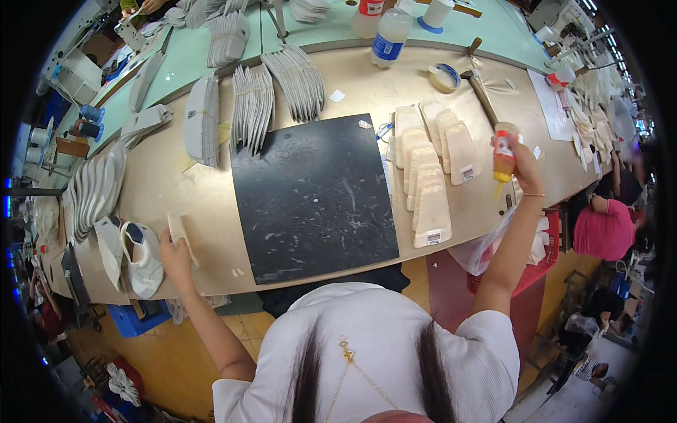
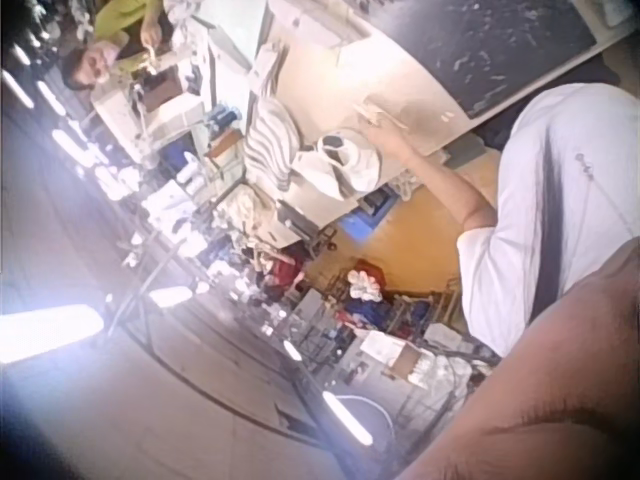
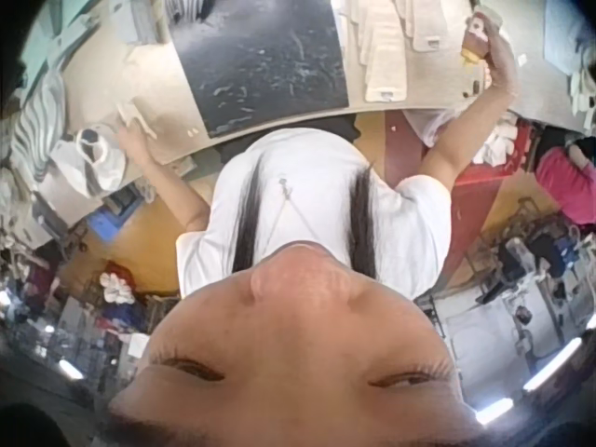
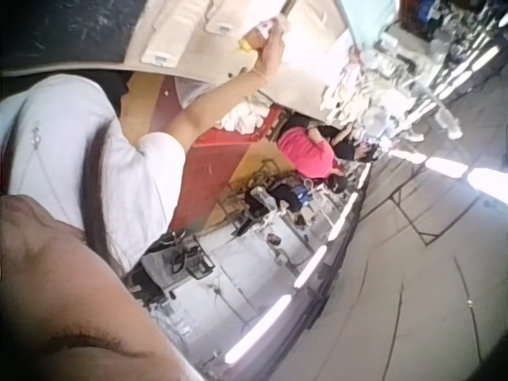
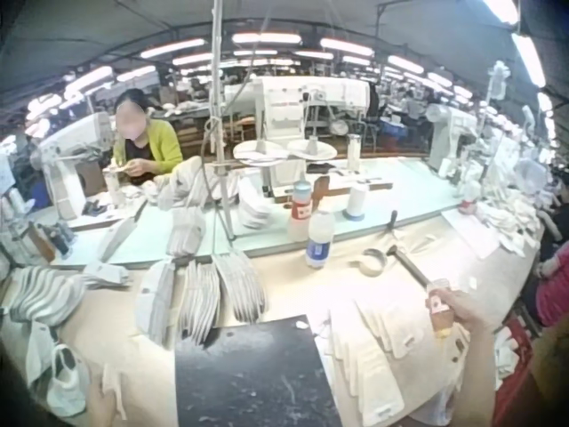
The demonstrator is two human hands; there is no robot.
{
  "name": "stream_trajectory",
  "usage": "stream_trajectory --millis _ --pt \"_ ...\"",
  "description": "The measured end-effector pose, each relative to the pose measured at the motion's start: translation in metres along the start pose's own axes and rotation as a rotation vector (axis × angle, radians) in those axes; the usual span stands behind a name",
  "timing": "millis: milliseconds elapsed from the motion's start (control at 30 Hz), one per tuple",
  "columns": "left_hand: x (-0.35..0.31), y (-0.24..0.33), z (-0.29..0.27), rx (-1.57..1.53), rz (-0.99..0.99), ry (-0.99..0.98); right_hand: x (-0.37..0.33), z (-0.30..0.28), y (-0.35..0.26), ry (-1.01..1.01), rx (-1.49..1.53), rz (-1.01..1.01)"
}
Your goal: The person applies glue from a squeeze bottle to the edges of multiple small fabric pieces on a worktable. They then use a small tool to mark or adjust a piece and place it with other fabric parts. The task is performed one piece at a time in a factory setting.
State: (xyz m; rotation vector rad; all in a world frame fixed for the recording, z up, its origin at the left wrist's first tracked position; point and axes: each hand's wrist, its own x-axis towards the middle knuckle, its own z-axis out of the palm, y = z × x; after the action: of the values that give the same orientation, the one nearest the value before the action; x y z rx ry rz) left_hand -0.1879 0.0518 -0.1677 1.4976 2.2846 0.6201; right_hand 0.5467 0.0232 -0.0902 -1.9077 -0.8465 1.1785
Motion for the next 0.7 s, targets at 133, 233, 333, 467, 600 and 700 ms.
stream_trajectory --millis 133,233,333,467,600,700 --pt "-0.009 0.048 -0.008 -0.939 -0.069 -0.186 -0.025 0.017 -0.040 0.110 0.455 -0.429" --pt "-0.039 0.112 0.000 -1.432 -0.254 -0.385 -0.027 0.047 -0.070 0.018 0.658 -0.601" --pt "-0.056 0.168 0.030 -1.366 -0.234 -0.639 -0.036 0.111 -0.106 -0.005 0.733 -0.722" --pt "-0.073 0.222 0.015 -1.149 -0.091 -0.869 -0.061 0.201 -0.144 -0.164 0.667 -0.903" --pt "-0.080 0.242 -0.017 -1.022 -0.035 -1.007 -0.083 0.250 -0.164 -0.159 0.402 -1.143" --pt "-0.082 0.241 -0.025 -0.958 0.003 -1.057 -0.098 0.268 -0.174 -0.172 0.270 -1.281"
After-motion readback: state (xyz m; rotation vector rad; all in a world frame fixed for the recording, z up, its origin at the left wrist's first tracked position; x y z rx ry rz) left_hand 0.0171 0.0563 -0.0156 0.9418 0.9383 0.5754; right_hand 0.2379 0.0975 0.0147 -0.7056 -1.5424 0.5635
